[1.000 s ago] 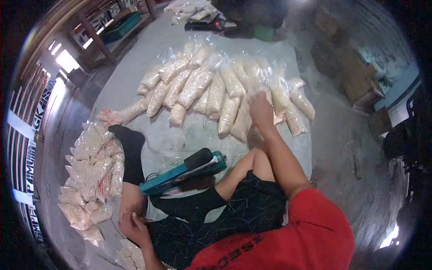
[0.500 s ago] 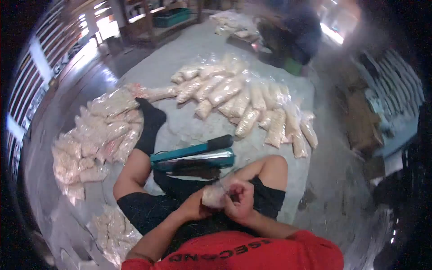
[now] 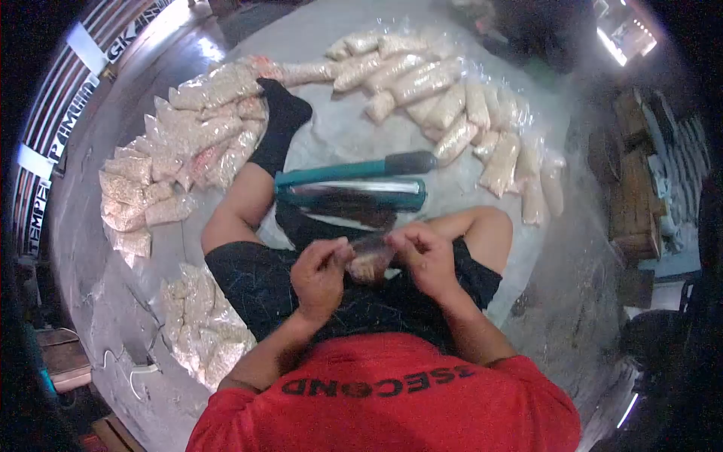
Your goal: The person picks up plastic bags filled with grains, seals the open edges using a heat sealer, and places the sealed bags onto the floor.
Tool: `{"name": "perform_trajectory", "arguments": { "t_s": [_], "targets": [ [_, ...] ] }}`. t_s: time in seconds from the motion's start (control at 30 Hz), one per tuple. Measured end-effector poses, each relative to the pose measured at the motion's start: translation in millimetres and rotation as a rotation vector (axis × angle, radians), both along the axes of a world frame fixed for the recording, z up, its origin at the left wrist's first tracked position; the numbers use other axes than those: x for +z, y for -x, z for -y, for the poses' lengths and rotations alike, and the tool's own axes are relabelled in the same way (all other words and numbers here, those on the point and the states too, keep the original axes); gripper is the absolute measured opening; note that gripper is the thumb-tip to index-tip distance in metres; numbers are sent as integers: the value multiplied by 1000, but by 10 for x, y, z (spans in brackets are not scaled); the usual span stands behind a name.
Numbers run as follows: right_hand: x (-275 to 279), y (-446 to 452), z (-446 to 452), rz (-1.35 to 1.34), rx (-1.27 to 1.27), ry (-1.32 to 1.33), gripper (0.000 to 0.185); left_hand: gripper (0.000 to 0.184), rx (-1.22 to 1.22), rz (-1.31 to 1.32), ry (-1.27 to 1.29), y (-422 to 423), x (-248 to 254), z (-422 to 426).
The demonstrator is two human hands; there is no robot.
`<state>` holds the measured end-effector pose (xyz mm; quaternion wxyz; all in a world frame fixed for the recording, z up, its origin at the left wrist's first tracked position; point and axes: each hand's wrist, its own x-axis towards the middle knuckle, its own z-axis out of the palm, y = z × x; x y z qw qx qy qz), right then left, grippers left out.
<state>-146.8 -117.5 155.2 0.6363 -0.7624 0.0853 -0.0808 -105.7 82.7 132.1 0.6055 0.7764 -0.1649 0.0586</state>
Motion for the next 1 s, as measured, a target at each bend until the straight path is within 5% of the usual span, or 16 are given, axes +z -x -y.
{"name": "perform_trajectory", "arguments": {
  "t_s": [0.2, 0.3, 0.47, 0.7, 0.77, 1.0],
  "targets": [
    [-4, 88, -22, 111, -30, -170, 18, 12, -47, -228, 190, -55, 202, 47],
    [-205, 37, 3, 107, -68, 85, 18, 14, -61, -212, 64, -158, 157, 101],
    [-77, -20, 14, 18, -66, -352, 16, 20, -63, -218, 109, -155, 159, 112],
    [-111, -78, 33, -37, -117, -227, 14, 26, -60, -342, 117, -318, 184, 183],
    [-244, -91, 69, -11, -168, -211, 13, 23, -87, -512, 280, -300, 98, 180],
    [-127, 31, -55, 102, -208, -89, 12, 13, -117, -511, 294, -284, 127, 138]
  ]
}}
